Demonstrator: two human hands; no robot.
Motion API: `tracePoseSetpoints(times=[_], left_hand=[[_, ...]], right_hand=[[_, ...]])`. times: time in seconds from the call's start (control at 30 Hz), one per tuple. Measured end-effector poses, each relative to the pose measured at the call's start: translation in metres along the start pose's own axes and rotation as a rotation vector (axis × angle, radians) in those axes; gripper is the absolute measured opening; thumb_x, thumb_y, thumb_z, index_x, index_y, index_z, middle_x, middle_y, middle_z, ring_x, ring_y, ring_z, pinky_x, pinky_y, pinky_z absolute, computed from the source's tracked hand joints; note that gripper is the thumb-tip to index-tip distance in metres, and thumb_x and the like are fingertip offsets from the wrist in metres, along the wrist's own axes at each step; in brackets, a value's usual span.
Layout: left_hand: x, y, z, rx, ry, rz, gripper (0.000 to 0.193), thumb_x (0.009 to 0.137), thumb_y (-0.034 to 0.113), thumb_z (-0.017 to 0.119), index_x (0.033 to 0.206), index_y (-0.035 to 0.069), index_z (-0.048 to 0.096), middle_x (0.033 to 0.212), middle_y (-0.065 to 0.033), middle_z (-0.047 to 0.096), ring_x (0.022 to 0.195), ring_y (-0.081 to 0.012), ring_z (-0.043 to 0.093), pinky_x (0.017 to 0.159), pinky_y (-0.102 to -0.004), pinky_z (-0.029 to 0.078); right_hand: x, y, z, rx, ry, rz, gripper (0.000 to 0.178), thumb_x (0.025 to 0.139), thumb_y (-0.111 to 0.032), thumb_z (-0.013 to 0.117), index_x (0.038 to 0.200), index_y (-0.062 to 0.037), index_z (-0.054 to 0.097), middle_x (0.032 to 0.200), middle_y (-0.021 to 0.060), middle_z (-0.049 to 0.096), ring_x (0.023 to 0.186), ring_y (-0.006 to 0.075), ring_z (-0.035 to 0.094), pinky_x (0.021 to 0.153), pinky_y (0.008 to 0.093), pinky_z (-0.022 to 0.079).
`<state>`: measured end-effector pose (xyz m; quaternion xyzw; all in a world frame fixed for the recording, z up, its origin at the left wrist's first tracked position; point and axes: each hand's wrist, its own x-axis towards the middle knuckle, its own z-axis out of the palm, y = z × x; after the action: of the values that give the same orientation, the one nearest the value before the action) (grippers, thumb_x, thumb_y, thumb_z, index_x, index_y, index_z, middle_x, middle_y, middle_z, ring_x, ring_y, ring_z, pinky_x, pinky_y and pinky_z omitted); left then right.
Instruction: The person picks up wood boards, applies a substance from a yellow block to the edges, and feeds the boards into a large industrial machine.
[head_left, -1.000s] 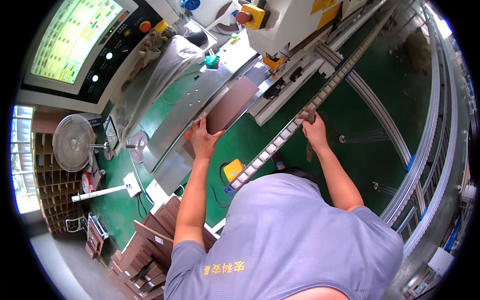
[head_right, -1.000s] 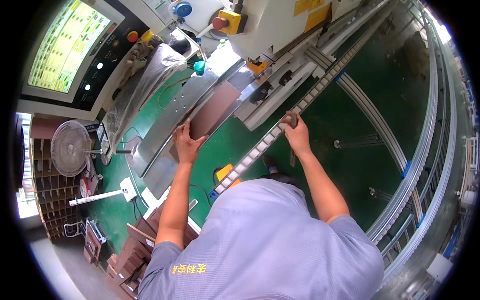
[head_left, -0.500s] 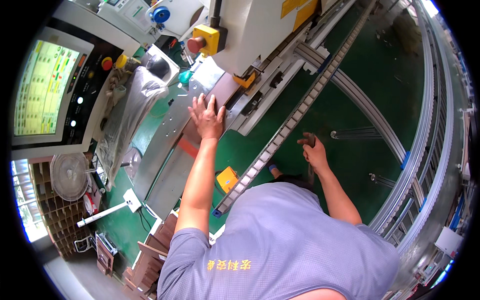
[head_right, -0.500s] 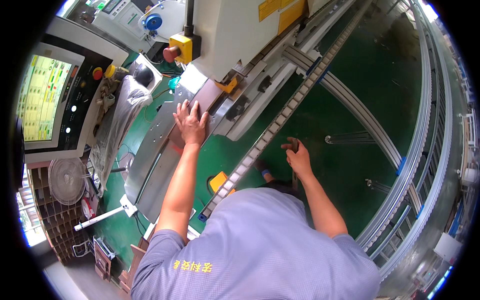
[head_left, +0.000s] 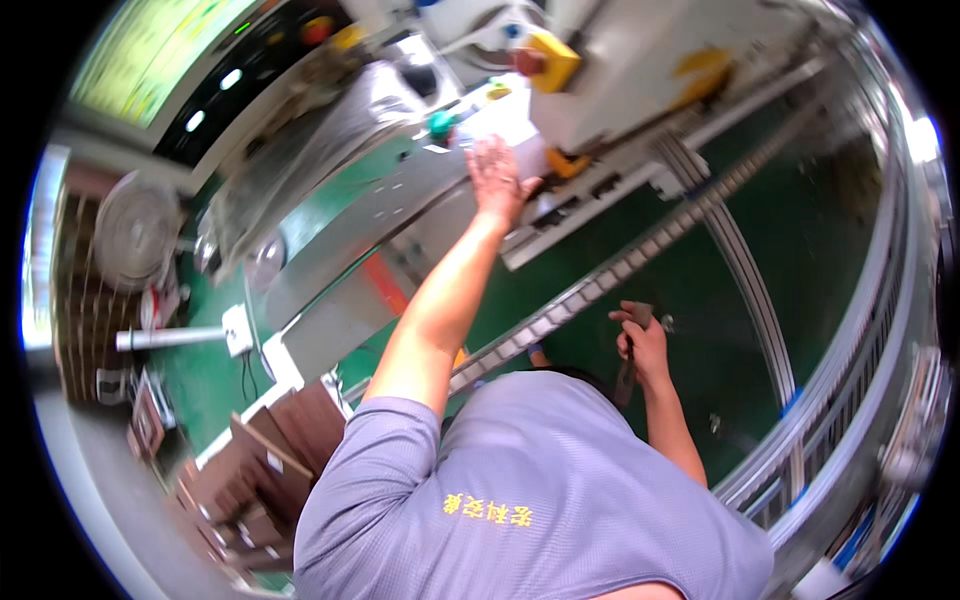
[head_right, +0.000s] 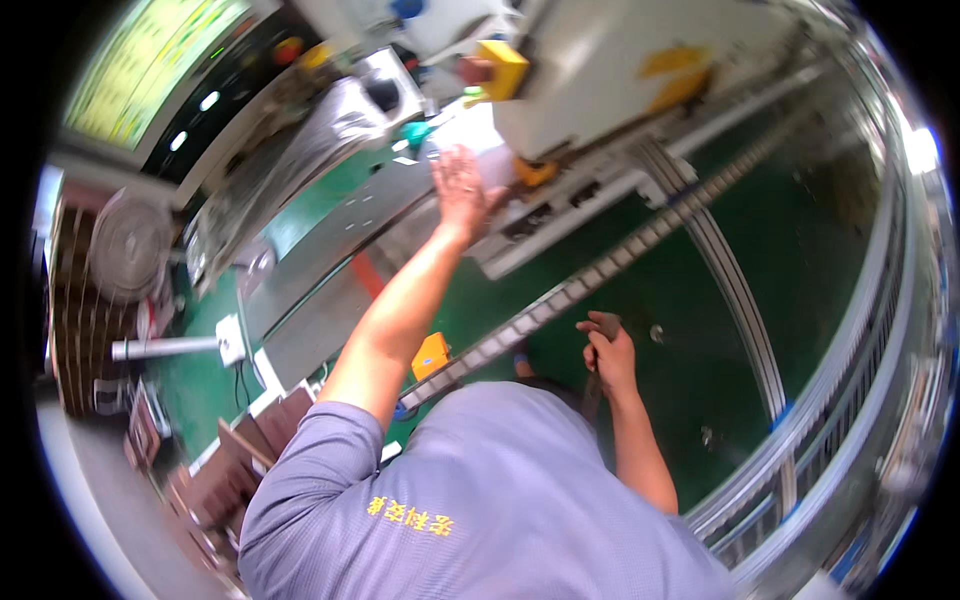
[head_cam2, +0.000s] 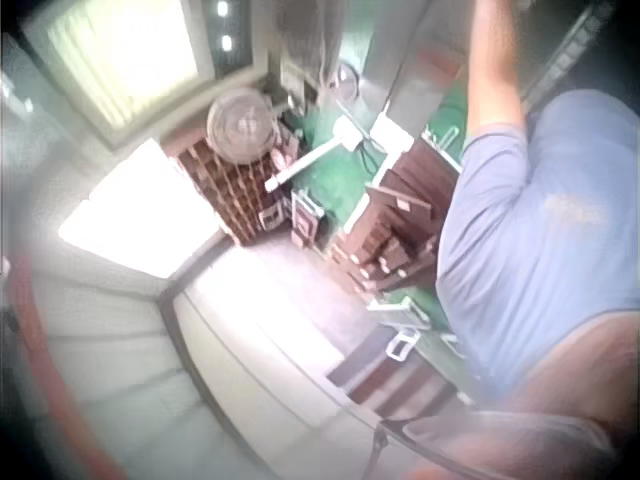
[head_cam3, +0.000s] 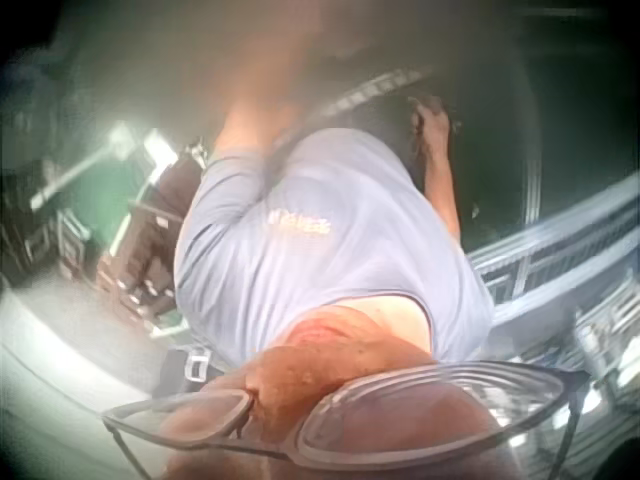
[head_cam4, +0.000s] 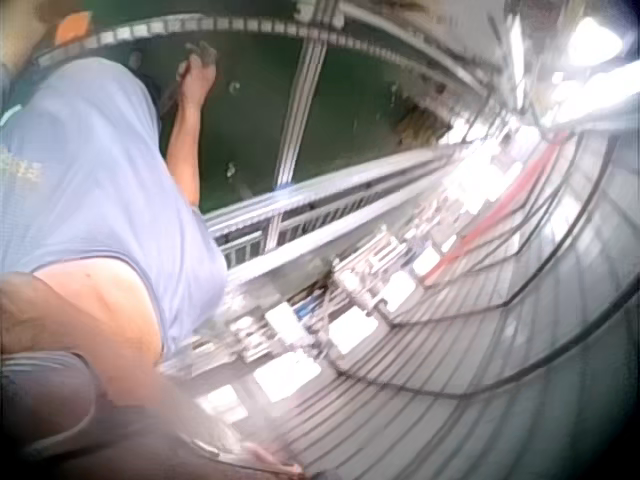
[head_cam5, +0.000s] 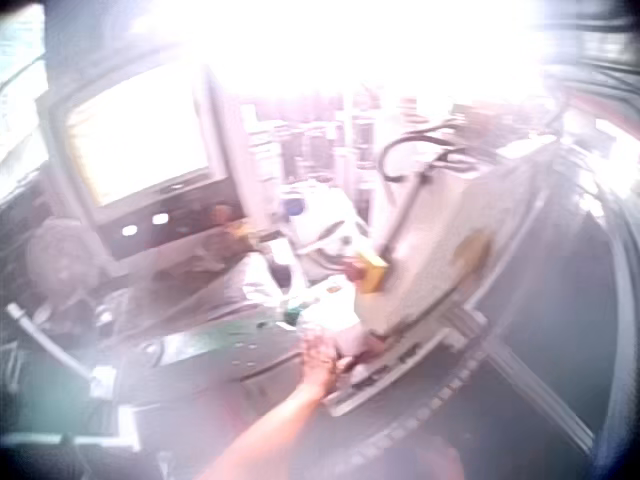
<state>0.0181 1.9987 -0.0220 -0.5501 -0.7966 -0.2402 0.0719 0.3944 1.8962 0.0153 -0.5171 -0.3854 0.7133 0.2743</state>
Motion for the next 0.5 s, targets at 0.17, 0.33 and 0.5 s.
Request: tracePoseSetpoints(times=[0.17, 0.33, 0.5], left_hand=[[-0.081, -0.085, -0.087, -0.049, 0.087, -0.111, 0.081, 0.085, 0.026, 0.073, 0.156, 0.005, 0.040, 0.159, -0.0236, 0.036, 0.151, -0.0409, 0.031, 0.127, -0.0551, 0.021], [-0.303, -0.226, -0.236, 0.262, 0.459, -0.629, 0.068, 0.086, 0.025, 0.074, 0.146, 0.005, 0.051, 0.146, -0.0245, 0.051, 0.141, -0.0421, 0.043, 0.117, -0.0555, 0.034], [-0.561, -0.283, -0.336, 0.794, 0.203, -1.562, 0.093, 0.085, 0.051, 0.077, 0.153, 0.002, 0.038, 0.157, -0.0260, 0.039, 0.146, -0.0449, 0.036, 0.121, -0.0579, 0.027]], right_hand=[[-0.011, 0.018, 0.032, 0.204, -0.057, 0.065, 0.045, 0.099, -0.015, 0.057, 0.142, 0.0005, 0.052, 0.119, 0.0145, 0.069, 0.061, 0.0086, 0.048, 0.052, 0.0246, 0.038], [-0.040, 0.027, 0.094, 0.044, -0.316, 0.217, 0.045, 0.103, -0.023, 0.052, 0.142, 0.0009, 0.051, 0.108, 0.0140, 0.070, 0.068, 0.0125, 0.058, 0.056, 0.0274, 0.046], [-0.042, 0.022, 0.171, -0.160, -0.538, 0.376, 0.041, 0.102, -0.018, 0.053, 0.140, -0.0008, 0.050, 0.086, 0.0126, 0.066, 0.060, 0.0161, 0.058, 0.052, 0.0289, 0.047]])
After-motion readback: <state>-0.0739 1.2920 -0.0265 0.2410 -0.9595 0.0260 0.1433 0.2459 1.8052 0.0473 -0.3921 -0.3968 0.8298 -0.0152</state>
